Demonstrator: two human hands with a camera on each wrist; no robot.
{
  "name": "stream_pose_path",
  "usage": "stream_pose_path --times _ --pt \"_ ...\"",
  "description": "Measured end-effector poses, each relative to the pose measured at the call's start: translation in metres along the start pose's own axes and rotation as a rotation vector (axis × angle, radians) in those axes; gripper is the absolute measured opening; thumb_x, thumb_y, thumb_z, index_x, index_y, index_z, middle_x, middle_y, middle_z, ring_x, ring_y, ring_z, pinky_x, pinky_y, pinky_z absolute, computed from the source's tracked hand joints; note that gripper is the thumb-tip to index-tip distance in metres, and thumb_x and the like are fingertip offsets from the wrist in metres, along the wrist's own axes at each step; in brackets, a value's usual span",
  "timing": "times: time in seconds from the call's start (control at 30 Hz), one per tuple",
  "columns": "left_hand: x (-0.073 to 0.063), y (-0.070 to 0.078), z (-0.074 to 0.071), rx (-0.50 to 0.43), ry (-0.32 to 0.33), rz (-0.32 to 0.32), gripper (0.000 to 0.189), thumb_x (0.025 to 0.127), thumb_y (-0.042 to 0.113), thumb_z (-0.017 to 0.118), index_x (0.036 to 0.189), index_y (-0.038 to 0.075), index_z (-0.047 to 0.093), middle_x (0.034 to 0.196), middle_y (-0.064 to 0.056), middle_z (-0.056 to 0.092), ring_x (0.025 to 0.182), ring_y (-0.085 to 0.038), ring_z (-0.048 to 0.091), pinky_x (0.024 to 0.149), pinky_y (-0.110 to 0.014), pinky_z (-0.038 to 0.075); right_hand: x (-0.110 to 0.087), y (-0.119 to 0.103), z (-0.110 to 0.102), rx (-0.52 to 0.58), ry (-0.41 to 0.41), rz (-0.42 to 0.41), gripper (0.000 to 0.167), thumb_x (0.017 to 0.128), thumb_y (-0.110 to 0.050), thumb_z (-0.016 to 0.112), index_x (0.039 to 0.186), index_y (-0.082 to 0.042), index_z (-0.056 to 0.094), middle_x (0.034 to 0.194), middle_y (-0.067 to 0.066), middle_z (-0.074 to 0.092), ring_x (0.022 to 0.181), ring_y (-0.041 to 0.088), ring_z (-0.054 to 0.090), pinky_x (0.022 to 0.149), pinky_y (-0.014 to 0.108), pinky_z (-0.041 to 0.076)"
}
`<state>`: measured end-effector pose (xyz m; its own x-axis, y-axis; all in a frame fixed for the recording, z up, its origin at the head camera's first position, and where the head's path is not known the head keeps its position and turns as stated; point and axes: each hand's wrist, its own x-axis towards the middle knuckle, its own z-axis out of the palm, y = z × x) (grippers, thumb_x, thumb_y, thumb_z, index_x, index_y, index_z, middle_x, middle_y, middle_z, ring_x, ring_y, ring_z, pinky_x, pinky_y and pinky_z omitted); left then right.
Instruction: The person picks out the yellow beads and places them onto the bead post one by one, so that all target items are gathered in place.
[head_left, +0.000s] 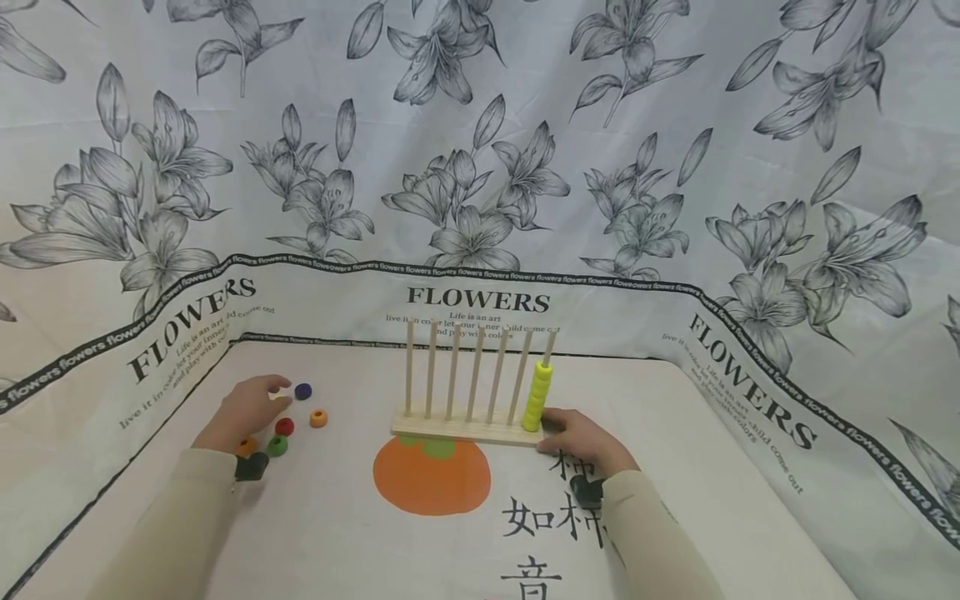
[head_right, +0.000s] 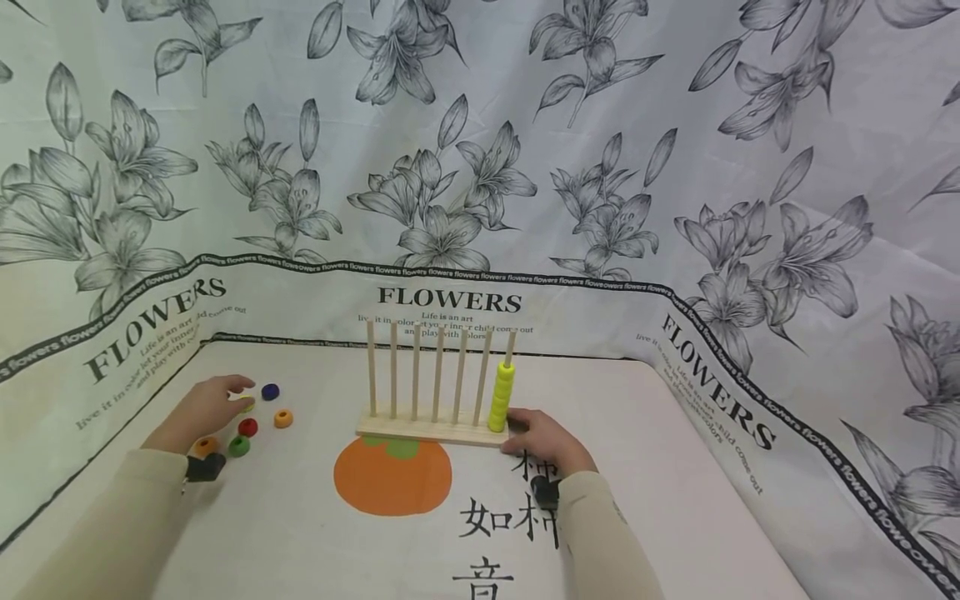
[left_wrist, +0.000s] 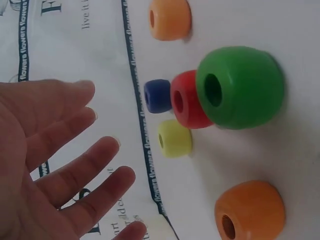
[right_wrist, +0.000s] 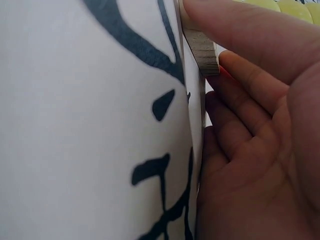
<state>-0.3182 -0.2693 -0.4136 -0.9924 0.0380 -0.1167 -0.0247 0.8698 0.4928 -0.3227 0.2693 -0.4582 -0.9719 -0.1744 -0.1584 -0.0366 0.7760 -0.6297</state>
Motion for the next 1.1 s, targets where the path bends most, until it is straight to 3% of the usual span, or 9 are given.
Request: stream_pose_path --times 0.77,1.1 --pt "0.017 -0.014 0.01 0.077 -0.036 -0.056 0.054 0.096 0.026 0.054 0.14 -0.003 0.043 0.14 -0.032 0.044 0.125 -0.05 0.042 0.101 -0.068 0.035 -0.001 0.0 0.001 -0.012 0.013 -0.011 0.076 0.075 -0.039 0.078 0.142 -0.018 0.05 0.148 0.008 0.048 0.141 0.036 0.037 0.114 0.062 0.024" --pt "0.014 -0.012 0.01 0.037 -0.095 -0.102 0.051 0.096 0.022 0.055 0.139 -0.005 0.044 0.139 -0.031 0.046 0.112 -0.041 0.052 0.099 -0.061 0.043 0.002 0.003 0.001 -0.009 0.009 -0.016 0.075 0.075 -0.038 0.079 0.142 -0.02 0.05 0.148 0.007 0.048 0.141 0.036 0.037 0.114 0.062 0.024"
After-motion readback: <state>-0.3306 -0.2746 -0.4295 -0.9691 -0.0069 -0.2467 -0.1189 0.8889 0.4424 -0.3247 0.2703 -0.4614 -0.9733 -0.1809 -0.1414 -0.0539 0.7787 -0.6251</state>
